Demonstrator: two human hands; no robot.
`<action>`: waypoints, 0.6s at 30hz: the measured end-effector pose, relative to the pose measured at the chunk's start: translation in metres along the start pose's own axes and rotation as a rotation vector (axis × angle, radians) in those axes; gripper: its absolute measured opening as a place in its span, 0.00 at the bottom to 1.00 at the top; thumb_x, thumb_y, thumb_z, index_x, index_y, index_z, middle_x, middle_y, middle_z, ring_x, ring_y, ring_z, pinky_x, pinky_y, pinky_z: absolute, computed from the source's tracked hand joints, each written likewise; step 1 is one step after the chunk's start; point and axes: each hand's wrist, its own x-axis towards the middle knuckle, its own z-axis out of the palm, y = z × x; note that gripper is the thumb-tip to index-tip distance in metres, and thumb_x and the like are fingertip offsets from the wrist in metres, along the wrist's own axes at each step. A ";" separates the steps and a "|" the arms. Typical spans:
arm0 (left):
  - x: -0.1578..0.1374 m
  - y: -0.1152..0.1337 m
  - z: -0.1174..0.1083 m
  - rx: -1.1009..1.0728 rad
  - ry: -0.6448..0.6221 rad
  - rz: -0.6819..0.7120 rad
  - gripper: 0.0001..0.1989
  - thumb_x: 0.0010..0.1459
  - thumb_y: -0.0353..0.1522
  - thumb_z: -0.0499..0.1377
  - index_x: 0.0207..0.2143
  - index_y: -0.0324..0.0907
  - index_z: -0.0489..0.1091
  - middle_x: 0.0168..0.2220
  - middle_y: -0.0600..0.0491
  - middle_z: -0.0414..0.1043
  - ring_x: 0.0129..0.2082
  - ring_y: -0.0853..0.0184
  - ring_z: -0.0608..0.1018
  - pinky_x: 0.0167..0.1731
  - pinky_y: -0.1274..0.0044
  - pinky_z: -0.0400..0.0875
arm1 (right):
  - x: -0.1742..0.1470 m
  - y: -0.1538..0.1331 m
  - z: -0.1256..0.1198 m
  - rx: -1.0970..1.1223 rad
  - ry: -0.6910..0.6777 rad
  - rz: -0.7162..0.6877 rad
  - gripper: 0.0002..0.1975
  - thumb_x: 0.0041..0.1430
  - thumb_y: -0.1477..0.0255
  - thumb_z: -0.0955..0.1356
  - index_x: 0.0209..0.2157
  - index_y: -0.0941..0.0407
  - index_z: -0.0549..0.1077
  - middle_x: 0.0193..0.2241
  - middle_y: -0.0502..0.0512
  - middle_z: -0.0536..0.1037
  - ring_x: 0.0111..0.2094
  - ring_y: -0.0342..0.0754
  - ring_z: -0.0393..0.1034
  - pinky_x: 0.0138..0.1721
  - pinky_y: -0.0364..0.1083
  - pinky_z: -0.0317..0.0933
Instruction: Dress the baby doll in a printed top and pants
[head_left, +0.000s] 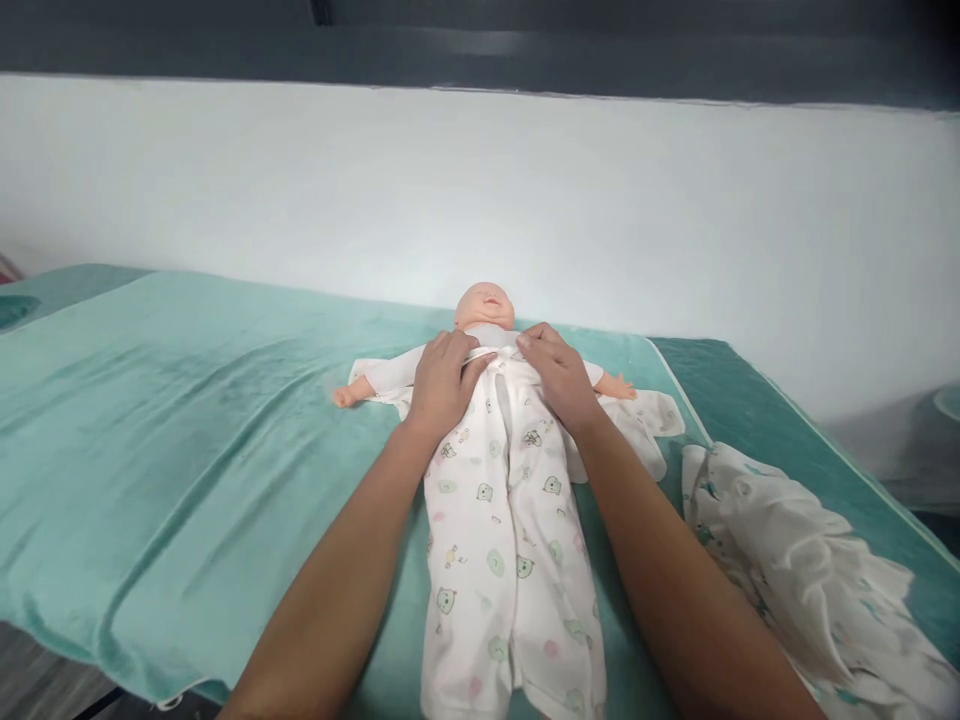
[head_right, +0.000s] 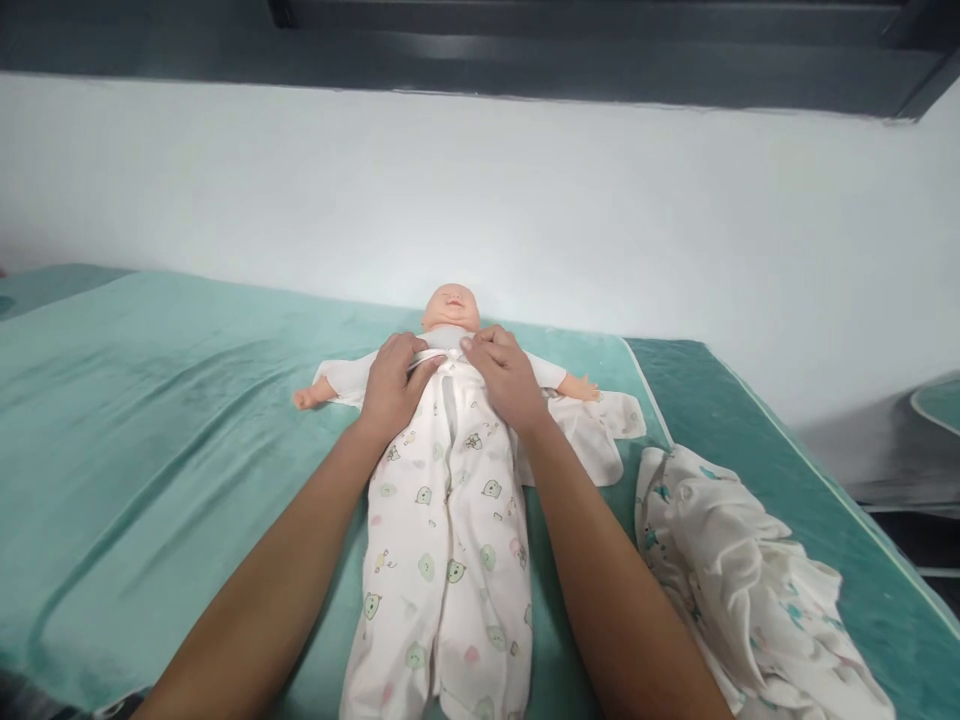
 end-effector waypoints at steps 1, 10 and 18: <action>-0.001 -0.003 0.001 -0.006 0.009 -0.011 0.10 0.67 0.40 0.52 0.38 0.44 0.66 0.38 0.49 0.72 0.42 0.60 0.72 0.46 0.70 0.65 | -0.005 0.000 -0.004 0.092 0.029 0.059 0.18 0.62 0.58 0.64 0.23 0.54 0.64 0.30 0.50 0.65 0.35 0.47 0.61 0.42 0.47 0.59; -0.011 -0.008 0.000 -0.175 0.044 -0.260 0.09 0.60 0.40 0.58 0.37 0.44 0.70 0.36 0.54 0.76 0.38 0.63 0.75 0.41 0.73 0.66 | -0.037 0.024 -0.028 0.172 0.141 0.374 0.26 0.56 0.51 0.68 0.19 0.51 0.53 0.18 0.45 0.52 0.23 0.43 0.47 0.26 0.46 0.47; -0.057 0.002 -0.029 -0.250 -0.044 -0.389 0.16 0.60 0.45 0.56 0.28 0.43 0.69 0.27 0.58 0.71 0.30 0.68 0.70 0.34 0.76 0.63 | -0.060 0.020 -0.050 -0.159 -0.207 0.275 0.19 0.55 0.52 0.68 0.27 0.54 0.65 0.26 0.46 0.64 0.30 0.45 0.57 0.32 0.44 0.52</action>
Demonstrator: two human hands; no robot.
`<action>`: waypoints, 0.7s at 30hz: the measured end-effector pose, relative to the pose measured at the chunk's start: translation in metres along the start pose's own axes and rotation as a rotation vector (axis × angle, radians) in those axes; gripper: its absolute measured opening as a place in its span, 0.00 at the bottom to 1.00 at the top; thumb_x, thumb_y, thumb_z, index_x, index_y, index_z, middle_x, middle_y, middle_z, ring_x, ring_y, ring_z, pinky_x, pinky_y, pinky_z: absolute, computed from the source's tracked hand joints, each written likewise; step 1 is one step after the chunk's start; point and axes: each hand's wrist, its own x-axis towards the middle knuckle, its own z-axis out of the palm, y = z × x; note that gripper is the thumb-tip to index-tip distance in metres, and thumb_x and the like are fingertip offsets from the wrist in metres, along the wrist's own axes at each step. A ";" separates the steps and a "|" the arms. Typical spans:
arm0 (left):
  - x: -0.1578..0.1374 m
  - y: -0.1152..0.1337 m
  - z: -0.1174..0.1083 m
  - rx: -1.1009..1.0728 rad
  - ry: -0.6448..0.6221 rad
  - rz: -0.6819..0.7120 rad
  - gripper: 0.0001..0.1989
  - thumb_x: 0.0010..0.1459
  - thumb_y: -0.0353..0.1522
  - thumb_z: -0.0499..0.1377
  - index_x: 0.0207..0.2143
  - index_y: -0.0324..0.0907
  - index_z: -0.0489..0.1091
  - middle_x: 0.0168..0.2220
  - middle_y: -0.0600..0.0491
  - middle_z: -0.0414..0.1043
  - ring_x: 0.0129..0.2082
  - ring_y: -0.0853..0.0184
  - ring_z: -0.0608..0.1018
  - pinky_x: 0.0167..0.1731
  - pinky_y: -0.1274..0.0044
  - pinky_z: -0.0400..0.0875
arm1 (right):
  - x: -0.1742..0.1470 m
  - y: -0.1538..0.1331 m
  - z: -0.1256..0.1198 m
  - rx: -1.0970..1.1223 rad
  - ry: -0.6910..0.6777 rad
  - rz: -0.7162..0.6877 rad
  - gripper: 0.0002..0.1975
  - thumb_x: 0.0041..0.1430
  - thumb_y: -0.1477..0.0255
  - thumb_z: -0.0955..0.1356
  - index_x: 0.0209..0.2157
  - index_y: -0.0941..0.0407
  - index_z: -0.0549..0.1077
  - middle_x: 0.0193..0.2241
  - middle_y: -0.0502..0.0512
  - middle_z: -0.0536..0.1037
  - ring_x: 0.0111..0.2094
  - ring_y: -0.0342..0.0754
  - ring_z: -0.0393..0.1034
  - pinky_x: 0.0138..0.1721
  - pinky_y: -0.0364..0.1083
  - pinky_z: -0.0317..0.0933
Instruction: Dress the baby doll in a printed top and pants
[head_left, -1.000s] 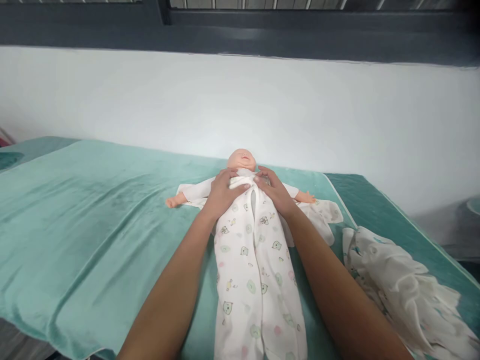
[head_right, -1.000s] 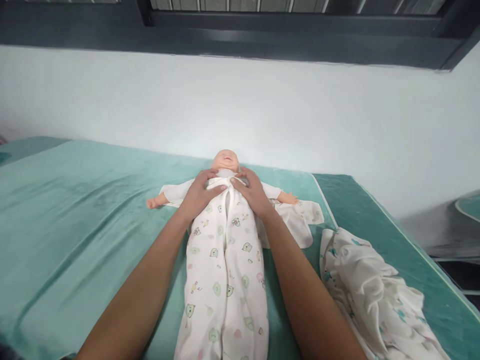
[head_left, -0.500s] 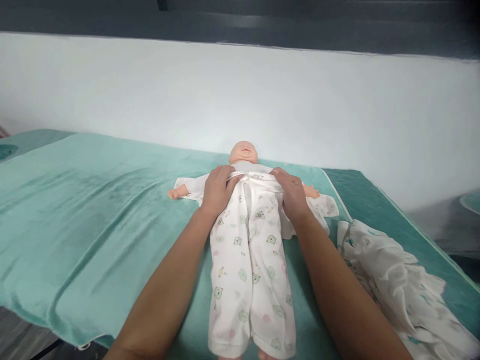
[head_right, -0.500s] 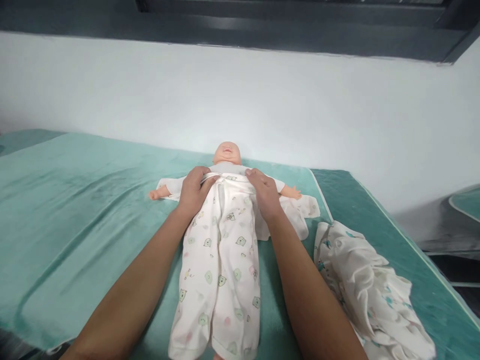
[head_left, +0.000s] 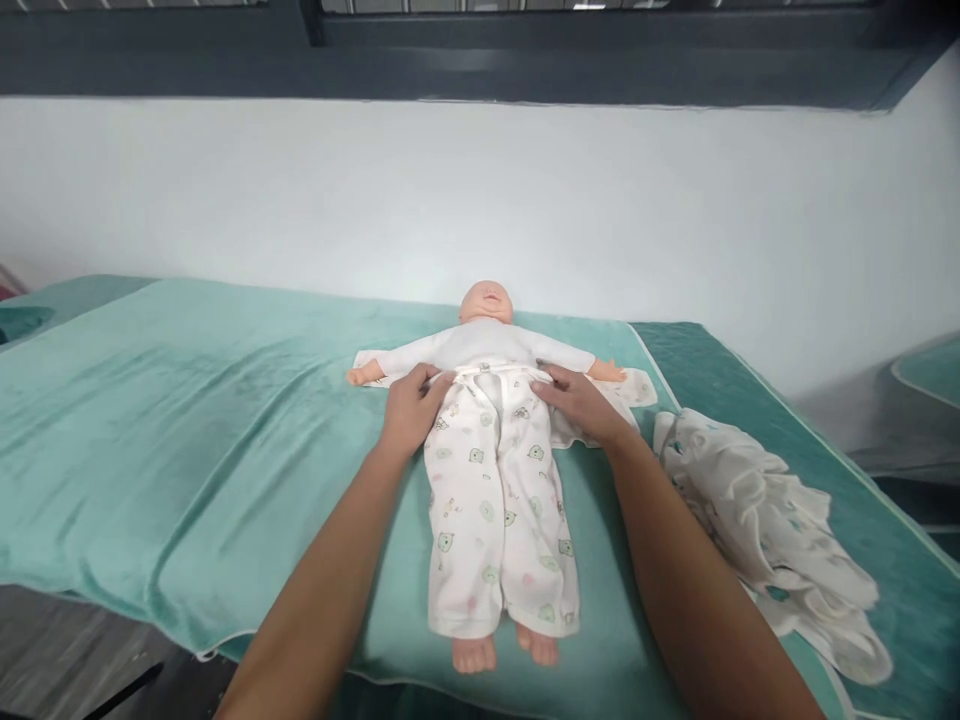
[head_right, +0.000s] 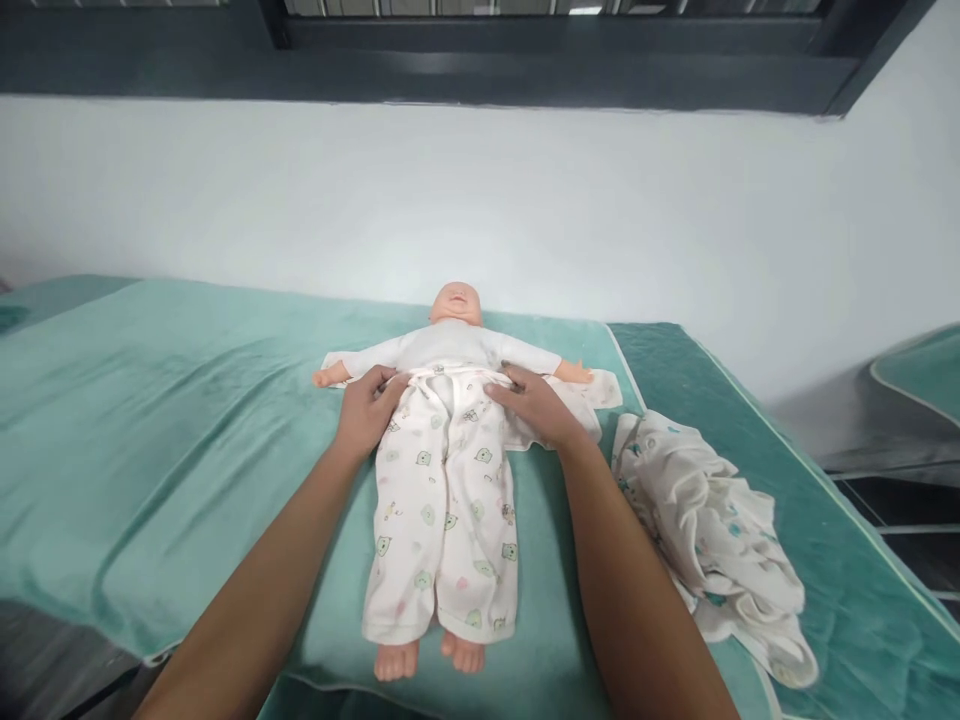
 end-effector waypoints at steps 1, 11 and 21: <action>-0.007 0.000 -0.003 -0.004 -0.008 -0.018 0.16 0.60 0.45 0.56 0.28 0.43 0.69 0.26 0.58 0.70 0.30 0.68 0.70 0.34 0.76 0.62 | -0.003 0.000 -0.003 -0.011 -0.038 0.011 0.18 0.54 0.53 0.69 0.30 0.54 0.67 0.28 0.47 0.67 0.32 0.46 0.60 0.33 0.45 0.53; -0.018 -0.011 -0.010 -0.192 -0.169 -0.077 0.15 0.53 0.43 0.62 0.37 0.43 0.67 0.43 0.53 0.69 0.42 0.65 0.71 0.44 0.74 0.65 | -0.019 0.005 0.020 -0.242 0.263 0.033 0.23 0.46 0.52 0.74 0.26 0.53 0.62 0.30 0.49 0.65 0.34 0.49 0.61 0.36 0.48 0.55; -0.019 -0.016 -0.005 -0.370 -0.175 -0.113 0.21 0.49 0.42 0.67 0.42 0.44 0.67 0.61 0.47 0.58 0.56 0.58 0.69 0.53 0.69 0.65 | -0.015 -0.003 0.044 -0.150 0.508 -0.080 0.20 0.52 0.58 0.72 0.20 0.54 0.62 0.31 0.49 0.64 0.33 0.47 0.63 0.39 0.48 0.57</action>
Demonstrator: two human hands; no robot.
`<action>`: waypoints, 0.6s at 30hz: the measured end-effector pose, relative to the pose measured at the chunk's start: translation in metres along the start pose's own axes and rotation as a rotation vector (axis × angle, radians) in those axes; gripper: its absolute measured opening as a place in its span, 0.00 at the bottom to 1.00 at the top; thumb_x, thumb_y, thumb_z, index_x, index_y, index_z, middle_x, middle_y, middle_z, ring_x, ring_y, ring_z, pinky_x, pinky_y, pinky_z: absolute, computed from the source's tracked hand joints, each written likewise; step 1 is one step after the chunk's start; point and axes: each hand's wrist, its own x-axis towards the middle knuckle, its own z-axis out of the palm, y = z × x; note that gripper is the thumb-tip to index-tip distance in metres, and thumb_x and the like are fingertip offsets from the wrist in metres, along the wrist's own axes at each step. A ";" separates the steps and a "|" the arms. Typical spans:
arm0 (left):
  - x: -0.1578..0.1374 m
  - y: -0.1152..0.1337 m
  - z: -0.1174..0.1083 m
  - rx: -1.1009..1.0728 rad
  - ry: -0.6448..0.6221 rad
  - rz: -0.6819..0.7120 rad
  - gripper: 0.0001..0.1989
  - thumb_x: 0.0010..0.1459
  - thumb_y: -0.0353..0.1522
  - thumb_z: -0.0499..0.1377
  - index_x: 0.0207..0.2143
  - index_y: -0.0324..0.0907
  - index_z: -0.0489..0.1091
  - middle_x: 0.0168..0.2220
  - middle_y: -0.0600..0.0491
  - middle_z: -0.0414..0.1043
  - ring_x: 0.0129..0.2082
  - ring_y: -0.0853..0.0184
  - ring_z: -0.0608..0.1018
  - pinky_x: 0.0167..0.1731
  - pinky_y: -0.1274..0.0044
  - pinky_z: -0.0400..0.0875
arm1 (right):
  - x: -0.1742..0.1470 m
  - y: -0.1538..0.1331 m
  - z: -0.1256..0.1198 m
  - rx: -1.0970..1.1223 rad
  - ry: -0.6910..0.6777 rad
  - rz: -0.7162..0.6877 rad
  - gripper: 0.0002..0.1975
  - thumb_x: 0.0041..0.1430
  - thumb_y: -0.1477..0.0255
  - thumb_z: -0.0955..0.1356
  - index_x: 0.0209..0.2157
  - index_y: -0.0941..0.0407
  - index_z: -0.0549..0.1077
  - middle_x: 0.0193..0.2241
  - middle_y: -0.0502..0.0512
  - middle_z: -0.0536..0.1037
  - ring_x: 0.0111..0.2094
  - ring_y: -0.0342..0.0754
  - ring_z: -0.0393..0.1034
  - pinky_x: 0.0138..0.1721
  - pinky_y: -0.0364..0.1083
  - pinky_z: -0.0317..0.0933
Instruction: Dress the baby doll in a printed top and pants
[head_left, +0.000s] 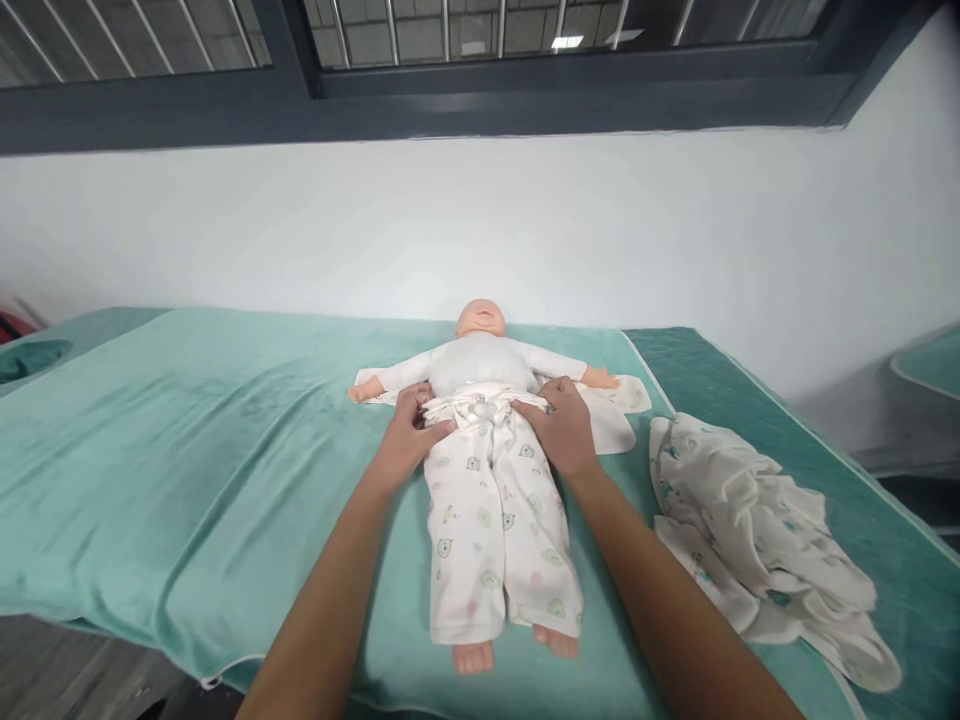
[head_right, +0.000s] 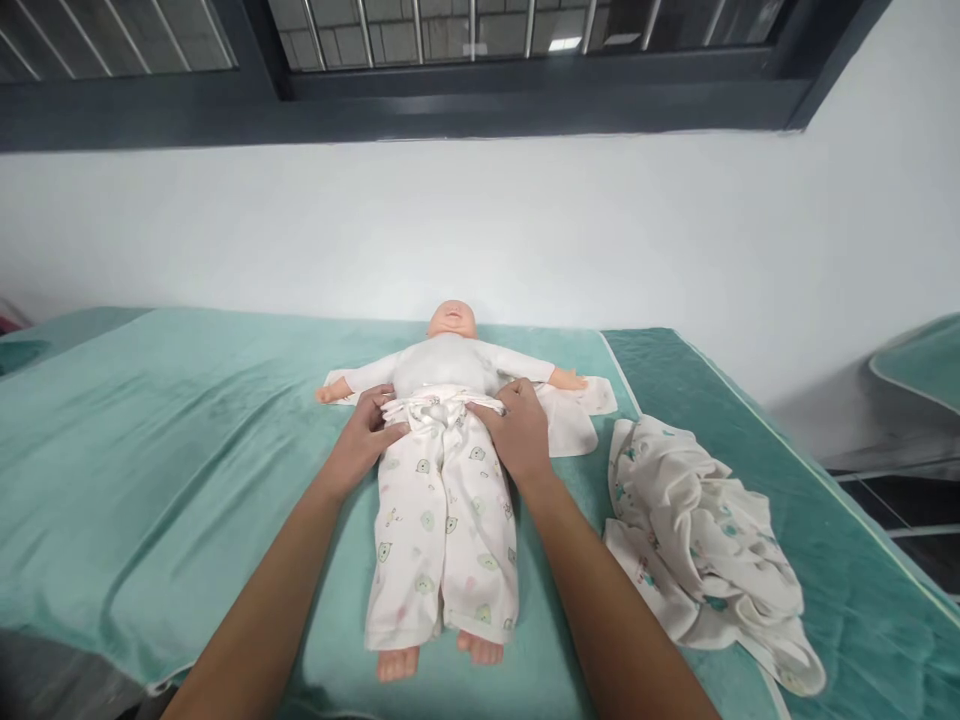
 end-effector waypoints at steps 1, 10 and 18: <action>0.003 -0.001 0.001 0.003 0.009 0.011 0.21 0.49 0.42 0.67 0.41 0.45 0.67 0.61 0.47 0.58 0.56 0.57 0.69 0.53 0.69 0.65 | 0.001 -0.001 0.003 -0.013 0.022 -0.003 0.19 0.53 0.58 0.72 0.20 0.54 0.62 0.31 0.49 0.64 0.34 0.48 0.63 0.39 0.48 0.57; 0.026 -0.002 0.014 0.134 0.144 0.120 0.13 0.53 0.40 0.64 0.34 0.44 0.65 0.57 0.48 0.61 0.55 0.60 0.68 0.49 0.72 0.65 | 0.006 0.002 0.020 -0.103 0.091 0.082 0.19 0.57 0.55 0.68 0.22 0.54 0.66 0.34 0.51 0.66 0.35 0.49 0.64 0.39 0.48 0.56; -0.009 0.018 0.021 0.311 0.249 0.256 0.10 0.56 0.38 0.62 0.28 0.44 0.66 0.40 0.51 0.66 0.45 0.63 0.72 0.50 0.71 0.65 | 0.004 0.006 0.017 -0.222 0.013 0.140 0.18 0.61 0.56 0.63 0.25 0.54 0.68 0.36 0.53 0.67 0.36 0.50 0.62 0.38 0.48 0.53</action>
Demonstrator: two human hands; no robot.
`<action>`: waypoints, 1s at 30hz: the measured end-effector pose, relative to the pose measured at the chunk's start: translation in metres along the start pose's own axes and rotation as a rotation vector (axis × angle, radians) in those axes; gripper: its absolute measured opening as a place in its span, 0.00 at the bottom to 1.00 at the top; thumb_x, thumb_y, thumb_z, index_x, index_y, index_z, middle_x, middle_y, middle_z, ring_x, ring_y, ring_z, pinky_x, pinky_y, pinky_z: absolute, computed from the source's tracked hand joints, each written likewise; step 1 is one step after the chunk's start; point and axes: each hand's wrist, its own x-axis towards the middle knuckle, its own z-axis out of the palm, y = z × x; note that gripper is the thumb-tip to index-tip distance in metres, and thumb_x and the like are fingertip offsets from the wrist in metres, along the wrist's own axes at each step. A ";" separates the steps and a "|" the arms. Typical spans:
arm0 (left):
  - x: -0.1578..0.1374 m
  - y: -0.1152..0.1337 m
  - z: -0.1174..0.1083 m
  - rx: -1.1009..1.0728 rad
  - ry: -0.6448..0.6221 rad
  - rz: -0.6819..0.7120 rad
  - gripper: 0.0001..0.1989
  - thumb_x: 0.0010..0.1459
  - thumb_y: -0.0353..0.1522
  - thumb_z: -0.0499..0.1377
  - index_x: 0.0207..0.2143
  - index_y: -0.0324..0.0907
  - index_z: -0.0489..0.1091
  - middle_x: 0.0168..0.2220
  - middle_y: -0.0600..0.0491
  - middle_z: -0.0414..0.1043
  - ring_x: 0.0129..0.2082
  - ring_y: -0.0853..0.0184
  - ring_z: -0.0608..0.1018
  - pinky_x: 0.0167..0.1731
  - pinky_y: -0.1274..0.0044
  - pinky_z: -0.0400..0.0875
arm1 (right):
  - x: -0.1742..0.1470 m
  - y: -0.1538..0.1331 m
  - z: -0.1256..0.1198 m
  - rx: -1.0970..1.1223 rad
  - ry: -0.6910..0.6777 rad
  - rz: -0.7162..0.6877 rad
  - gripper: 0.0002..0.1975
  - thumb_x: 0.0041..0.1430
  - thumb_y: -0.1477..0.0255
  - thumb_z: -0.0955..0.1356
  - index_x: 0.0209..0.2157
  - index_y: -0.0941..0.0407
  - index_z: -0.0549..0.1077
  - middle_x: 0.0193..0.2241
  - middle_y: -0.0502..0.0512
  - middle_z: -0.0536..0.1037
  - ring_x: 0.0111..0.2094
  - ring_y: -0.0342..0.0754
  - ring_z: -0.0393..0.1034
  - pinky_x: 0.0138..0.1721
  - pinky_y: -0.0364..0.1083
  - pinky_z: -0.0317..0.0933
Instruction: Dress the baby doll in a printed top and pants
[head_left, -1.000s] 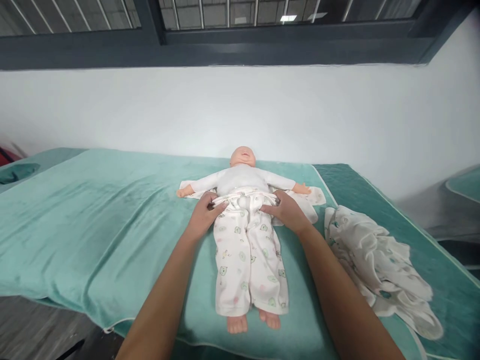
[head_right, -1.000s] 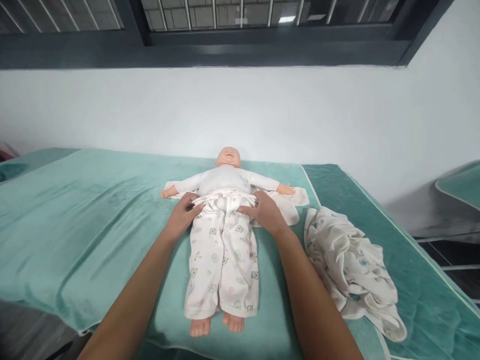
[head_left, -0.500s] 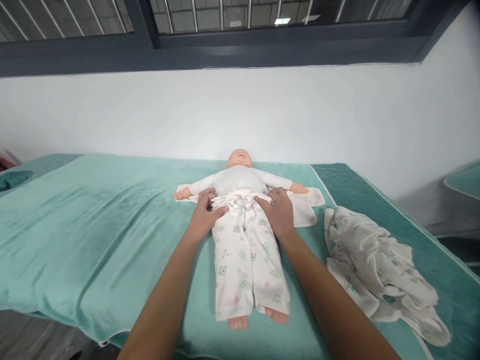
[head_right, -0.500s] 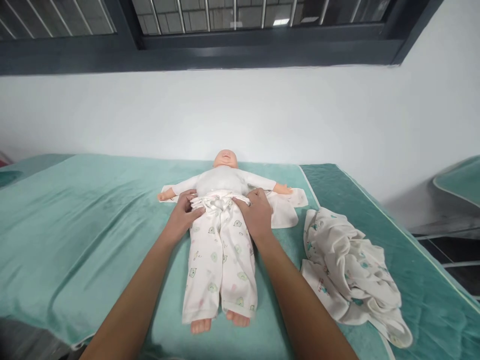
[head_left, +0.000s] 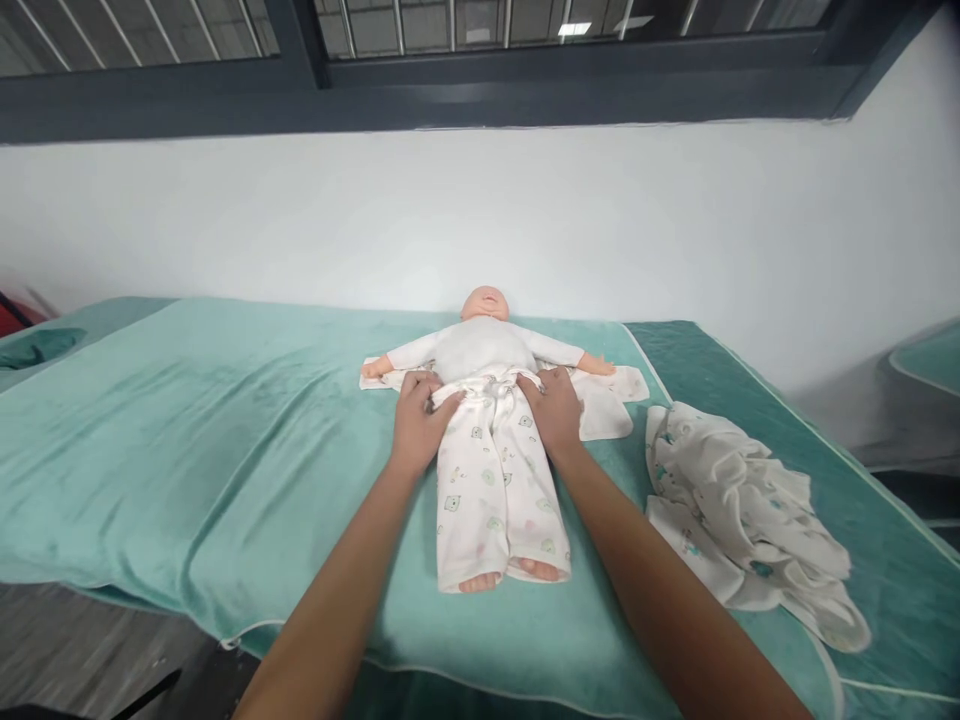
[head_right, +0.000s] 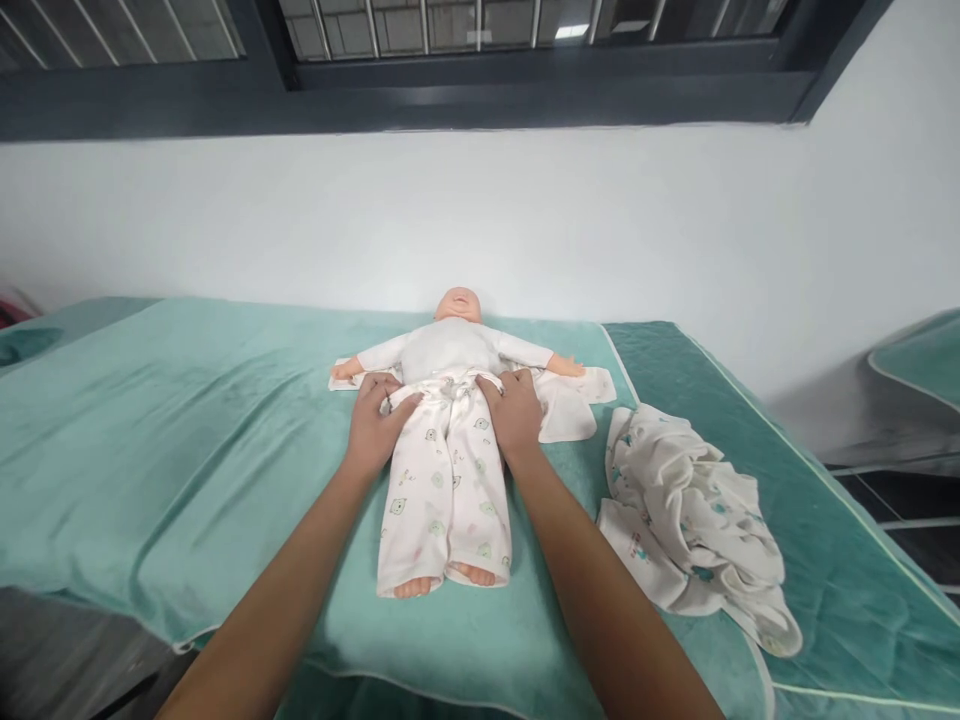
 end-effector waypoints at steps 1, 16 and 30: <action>-0.008 0.004 -0.003 0.013 -0.016 0.006 0.10 0.57 0.38 0.62 0.27 0.44 0.66 0.38 0.52 0.67 0.43 0.63 0.72 0.48 0.71 0.66 | -0.001 0.000 -0.001 -0.018 0.000 -0.002 0.15 0.61 0.59 0.63 0.26 0.54 0.68 0.36 0.53 0.67 0.35 0.50 0.62 0.37 0.48 0.52; -0.023 -0.003 -0.002 0.193 -0.155 0.016 0.10 0.62 0.38 0.55 0.28 0.45 0.60 0.32 0.54 0.67 0.36 0.63 0.70 0.38 0.72 0.62 | -0.021 -0.002 -0.023 0.255 -0.097 -0.012 0.06 0.45 0.73 0.61 0.29 0.52 0.67 0.27 0.48 0.72 0.32 0.49 0.63 0.36 0.46 0.53; -0.022 -0.004 -0.004 0.078 -0.122 -0.127 0.11 0.58 0.41 0.56 0.31 0.44 0.64 0.30 0.57 0.68 0.32 0.66 0.70 0.35 0.75 0.62 | -0.058 -0.008 -0.046 0.395 -0.404 0.033 0.14 0.52 0.61 0.68 0.38 0.51 0.64 0.31 0.47 0.68 0.33 0.47 0.63 0.34 0.45 0.58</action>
